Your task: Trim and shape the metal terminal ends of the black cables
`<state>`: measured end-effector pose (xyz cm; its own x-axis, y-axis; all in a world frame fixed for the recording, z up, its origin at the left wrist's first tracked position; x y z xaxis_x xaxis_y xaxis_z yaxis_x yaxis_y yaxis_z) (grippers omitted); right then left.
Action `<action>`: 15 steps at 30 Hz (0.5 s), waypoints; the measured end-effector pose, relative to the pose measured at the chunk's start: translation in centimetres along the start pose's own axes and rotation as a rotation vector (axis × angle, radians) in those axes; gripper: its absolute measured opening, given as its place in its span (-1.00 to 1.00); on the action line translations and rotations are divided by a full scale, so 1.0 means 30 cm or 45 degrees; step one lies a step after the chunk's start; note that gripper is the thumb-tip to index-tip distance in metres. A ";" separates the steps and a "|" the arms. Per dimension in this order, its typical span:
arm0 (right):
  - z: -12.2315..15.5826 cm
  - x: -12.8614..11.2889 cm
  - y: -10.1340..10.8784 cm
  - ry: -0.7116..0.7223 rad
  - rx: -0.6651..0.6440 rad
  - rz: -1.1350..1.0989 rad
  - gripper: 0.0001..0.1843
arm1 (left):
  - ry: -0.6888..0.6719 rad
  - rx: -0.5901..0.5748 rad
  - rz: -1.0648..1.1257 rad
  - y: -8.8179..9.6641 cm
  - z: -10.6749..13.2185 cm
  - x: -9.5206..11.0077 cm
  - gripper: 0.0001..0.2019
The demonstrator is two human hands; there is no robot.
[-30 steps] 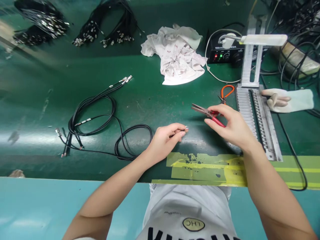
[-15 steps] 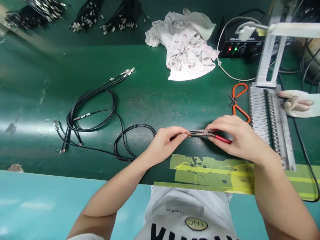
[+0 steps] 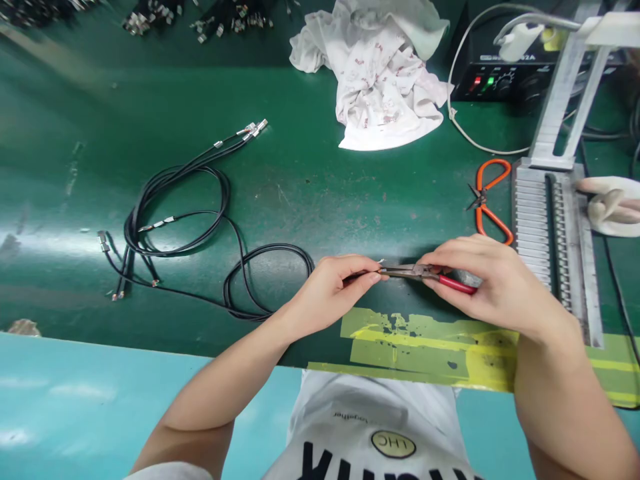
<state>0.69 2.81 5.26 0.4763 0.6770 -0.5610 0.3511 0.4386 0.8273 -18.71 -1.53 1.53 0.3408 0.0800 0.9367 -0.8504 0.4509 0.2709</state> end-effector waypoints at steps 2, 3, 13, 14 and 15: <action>0.002 0.003 0.000 -0.004 -0.008 -0.001 -0.75 | -0.004 0.000 0.010 0.000 0.001 0.000 -0.78; 0.004 0.004 0.000 -0.008 -0.013 -0.001 -0.75 | -0.007 0.003 0.015 0.000 0.002 -0.001 -0.78; 0.014 0.001 -0.016 -0.090 -0.133 0.083 -0.77 | -0.047 -0.013 -0.107 -0.006 0.004 -0.001 -0.77; 0.021 -0.007 -0.013 -0.126 -0.153 0.115 -0.78 | -0.065 -0.022 -0.137 -0.007 0.006 0.009 -0.77; 0.033 -0.018 -0.011 -0.171 -0.193 0.141 -0.77 | -0.088 -0.040 -0.166 -0.011 0.010 0.024 -0.77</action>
Point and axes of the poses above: each hand's wrist, its own z-axis away from the middle knuckle, its own y-axis out of the back of the hand, x = y × z, the point moved 7 cm from there along -z, towards the middle knuckle, and after that the axes turned 7 degrees about -x, right-handed, at the moved point
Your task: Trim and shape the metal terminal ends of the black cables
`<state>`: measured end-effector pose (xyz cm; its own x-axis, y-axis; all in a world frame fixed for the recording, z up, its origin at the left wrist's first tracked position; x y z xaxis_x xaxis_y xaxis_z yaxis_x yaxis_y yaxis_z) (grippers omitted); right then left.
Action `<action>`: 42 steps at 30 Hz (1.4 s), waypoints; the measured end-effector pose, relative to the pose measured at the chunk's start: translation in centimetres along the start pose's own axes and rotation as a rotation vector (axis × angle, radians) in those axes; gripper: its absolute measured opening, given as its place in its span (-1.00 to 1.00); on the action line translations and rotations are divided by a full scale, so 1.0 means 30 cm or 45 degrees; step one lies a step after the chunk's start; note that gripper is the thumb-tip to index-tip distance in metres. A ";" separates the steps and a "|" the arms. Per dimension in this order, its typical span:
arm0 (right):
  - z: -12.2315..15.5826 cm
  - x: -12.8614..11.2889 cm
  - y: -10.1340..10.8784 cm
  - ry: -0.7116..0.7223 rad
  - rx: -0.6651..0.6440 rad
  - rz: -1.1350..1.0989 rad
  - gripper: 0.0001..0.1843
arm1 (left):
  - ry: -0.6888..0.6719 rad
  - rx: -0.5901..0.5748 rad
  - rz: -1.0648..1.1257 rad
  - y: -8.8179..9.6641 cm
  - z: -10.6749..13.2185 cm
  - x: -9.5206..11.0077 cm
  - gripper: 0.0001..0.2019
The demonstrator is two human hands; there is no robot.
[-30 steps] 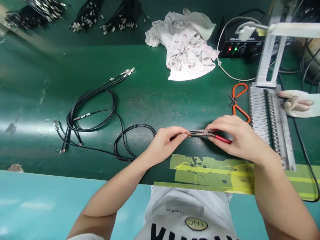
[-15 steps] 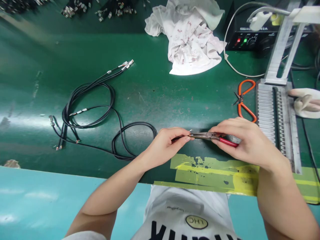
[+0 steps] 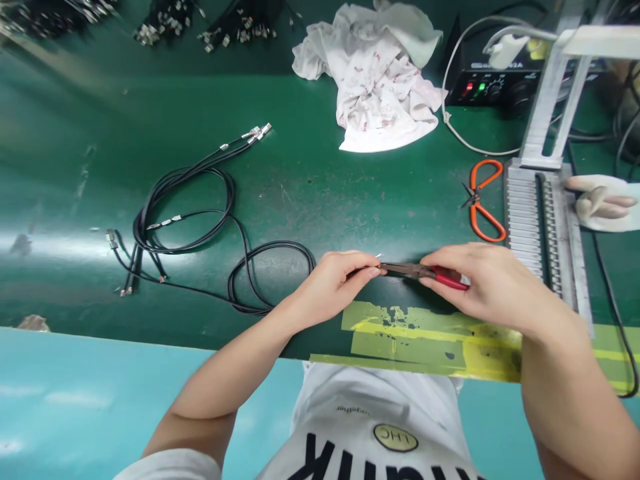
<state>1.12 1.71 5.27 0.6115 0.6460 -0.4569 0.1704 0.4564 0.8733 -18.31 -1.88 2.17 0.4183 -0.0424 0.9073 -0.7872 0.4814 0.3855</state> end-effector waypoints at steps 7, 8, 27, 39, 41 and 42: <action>0.257 -0.103 -0.110 -0.349 -0.556 -0.213 -0.60 | -0.164 -0.443 -0.232 -0.134 0.096 0.141 -0.71; 0.299 -0.123 -0.137 -0.381 -0.608 -0.291 -0.60 | -0.169 -0.522 -0.253 -0.161 0.122 0.150 -0.70; 0.511 -0.204 -0.245 -0.486 -0.697 -0.933 -0.67 | -0.133 -0.743 -0.215 -0.270 0.304 0.179 -0.67; 0.464 -0.170 -0.253 -0.463 -0.722 -0.669 -0.58 | -0.172 -0.589 -0.203 -0.287 0.236 0.146 -0.71; 0.461 -0.168 -0.252 -0.461 -0.722 -0.646 -0.55 | -0.202 -0.566 -0.184 -0.293 0.236 0.142 -0.71; 0.458 -0.167 -0.253 -0.461 -0.721 -0.636 -0.54 | -0.212 -0.555 -0.176 -0.295 0.237 0.139 -0.72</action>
Point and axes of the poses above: each hand's wrist, its own z-axis away from the middle knuckle, its own y-axis out of the back of the hand, x = y × z, the point moved 7 cm from there along -z, towards the middle knuckle, and after that the axes turned 7 degrees about -x, right-handed, at the moved point
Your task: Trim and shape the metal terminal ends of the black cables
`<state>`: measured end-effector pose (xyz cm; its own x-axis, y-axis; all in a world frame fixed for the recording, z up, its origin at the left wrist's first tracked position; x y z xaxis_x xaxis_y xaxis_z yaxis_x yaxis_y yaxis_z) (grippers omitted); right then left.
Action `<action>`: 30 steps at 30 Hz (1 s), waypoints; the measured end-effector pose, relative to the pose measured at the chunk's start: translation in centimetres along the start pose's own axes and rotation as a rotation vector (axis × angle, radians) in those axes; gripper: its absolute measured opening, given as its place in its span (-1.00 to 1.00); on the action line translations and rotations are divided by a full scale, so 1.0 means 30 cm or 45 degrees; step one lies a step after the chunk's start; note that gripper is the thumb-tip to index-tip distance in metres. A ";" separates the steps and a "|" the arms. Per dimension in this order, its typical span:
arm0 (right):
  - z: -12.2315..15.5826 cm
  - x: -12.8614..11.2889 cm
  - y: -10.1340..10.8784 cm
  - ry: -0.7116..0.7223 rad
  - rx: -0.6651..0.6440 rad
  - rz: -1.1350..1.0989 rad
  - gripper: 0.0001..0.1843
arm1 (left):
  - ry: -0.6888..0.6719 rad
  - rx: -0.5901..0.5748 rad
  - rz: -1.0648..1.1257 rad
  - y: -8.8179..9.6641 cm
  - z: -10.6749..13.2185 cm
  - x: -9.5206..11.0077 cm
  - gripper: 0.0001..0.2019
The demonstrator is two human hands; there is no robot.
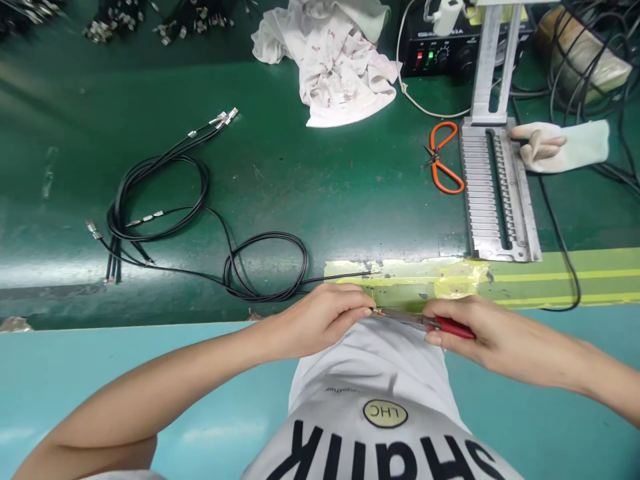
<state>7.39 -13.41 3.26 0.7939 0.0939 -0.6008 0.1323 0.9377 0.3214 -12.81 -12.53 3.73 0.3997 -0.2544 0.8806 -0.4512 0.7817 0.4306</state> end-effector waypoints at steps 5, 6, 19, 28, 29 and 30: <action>-0.017 0.003 0.004 -0.010 0.003 0.019 -0.53 | 0.022 0.042 0.014 -0.007 0.000 -0.018 -0.72; -0.020 0.002 0.006 -0.005 0.003 0.018 -0.54 | 0.032 0.043 0.018 -0.008 0.000 -0.021 -0.72; -0.030 -0.010 0.050 0.098 0.107 0.000 -0.73 | 0.058 0.133 0.080 0.014 -0.005 -0.035 -0.75; -0.015 0.038 0.111 0.101 0.294 0.079 -0.66 | 0.143 0.360 0.157 0.033 0.004 -0.065 -0.78; -0.012 0.045 0.115 0.120 0.328 0.091 -0.62 | 0.147 0.379 0.173 0.030 0.004 -0.071 -0.77; -0.010 0.050 0.118 0.139 0.362 0.113 -0.59 | 0.151 0.391 0.184 0.027 0.004 -0.076 -0.77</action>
Point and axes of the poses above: each hand's wrist, its own z-axis away from the middle knuckle, its own y-axis out of the back of the hand, x = y × z, the point moved 7 cm from there along -z, towards the middle knuckle, and after that the axes turned 7 degrees about -x, right-handed, at the moved point
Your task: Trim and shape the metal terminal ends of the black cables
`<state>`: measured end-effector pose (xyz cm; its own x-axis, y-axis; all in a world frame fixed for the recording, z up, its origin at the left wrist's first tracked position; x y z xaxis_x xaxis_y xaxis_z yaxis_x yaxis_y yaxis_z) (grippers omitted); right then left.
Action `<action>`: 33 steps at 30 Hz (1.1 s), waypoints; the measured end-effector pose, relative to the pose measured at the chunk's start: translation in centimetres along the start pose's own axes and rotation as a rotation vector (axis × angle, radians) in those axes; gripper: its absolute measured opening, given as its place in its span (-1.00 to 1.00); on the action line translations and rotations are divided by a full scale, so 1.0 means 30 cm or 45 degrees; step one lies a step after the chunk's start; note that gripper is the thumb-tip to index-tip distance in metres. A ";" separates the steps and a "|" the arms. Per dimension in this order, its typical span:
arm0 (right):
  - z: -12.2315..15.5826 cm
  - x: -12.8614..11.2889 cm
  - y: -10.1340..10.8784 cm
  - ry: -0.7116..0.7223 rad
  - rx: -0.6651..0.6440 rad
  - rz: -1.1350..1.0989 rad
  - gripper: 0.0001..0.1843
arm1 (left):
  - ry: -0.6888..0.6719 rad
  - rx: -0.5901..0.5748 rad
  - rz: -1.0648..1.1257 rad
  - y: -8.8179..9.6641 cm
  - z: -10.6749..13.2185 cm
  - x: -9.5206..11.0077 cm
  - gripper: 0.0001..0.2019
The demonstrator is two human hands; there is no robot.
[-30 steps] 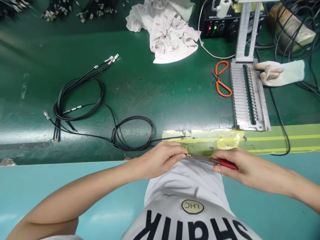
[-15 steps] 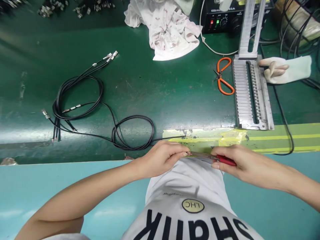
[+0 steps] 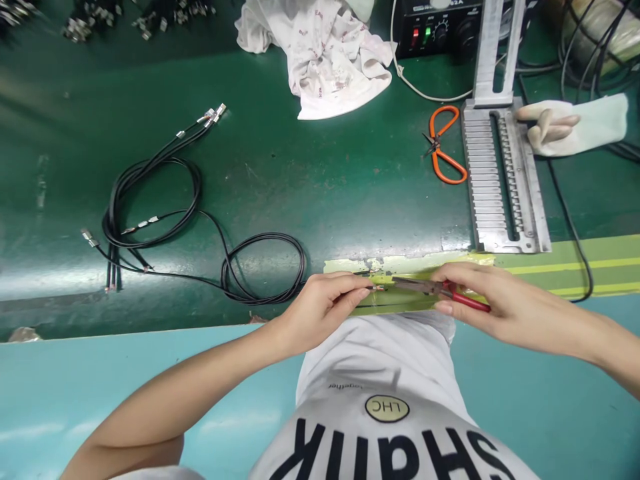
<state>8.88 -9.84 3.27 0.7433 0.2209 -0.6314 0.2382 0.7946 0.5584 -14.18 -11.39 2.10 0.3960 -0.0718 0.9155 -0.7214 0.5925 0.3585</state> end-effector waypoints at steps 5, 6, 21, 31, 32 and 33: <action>-0.003 -0.005 0.005 0.089 0.109 0.199 -0.60 | -0.018 0.049 0.026 0.000 -0.004 0.001 -0.77; -0.006 -0.012 0.004 0.111 0.116 0.231 -0.61 | -0.025 0.061 0.026 0.002 -0.004 0.003 -0.78; -0.021 -0.032 0.015 0.132 0.149 0.213 -0.65 | 0.019 0.137 -0.074 0.021 -0.010 0.008 -0.80; -0.166 -0.105 -0.046 0.311 0.440 -0.856 -0.72 | -0.004 0.209 -0.150 0.009 -0.013 0.019 -0.85; -0.186 -0.115 -0.058 0.335 0.432 -0.907 -0.72 | -0.016 0.216 -0.159 0.007 -0.012 0.021 -0.86; -0.203 -0.124 -0.068 0.352 0.426 -0.948 -0.73 | -0.028 0.225 -0.168 0.005 -0.010 0.022 -0.87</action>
<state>1.83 -8.85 1.22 0.1516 -0.1274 -0.9802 0.8071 0.5885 0.0484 -13.86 -11.10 2.69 0.4824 -0.1580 0.8616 -0.7534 0.4268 0.5002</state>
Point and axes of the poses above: each hand's wrist, its own z-axis away from the middle knuckle, its own y-axis out of the back of the hand, x = y × z, the point moved 7 cm from there along -z, towards the middle knuckle, and after that the axes turned 7 degrees about -x, right-handed, at the moved point
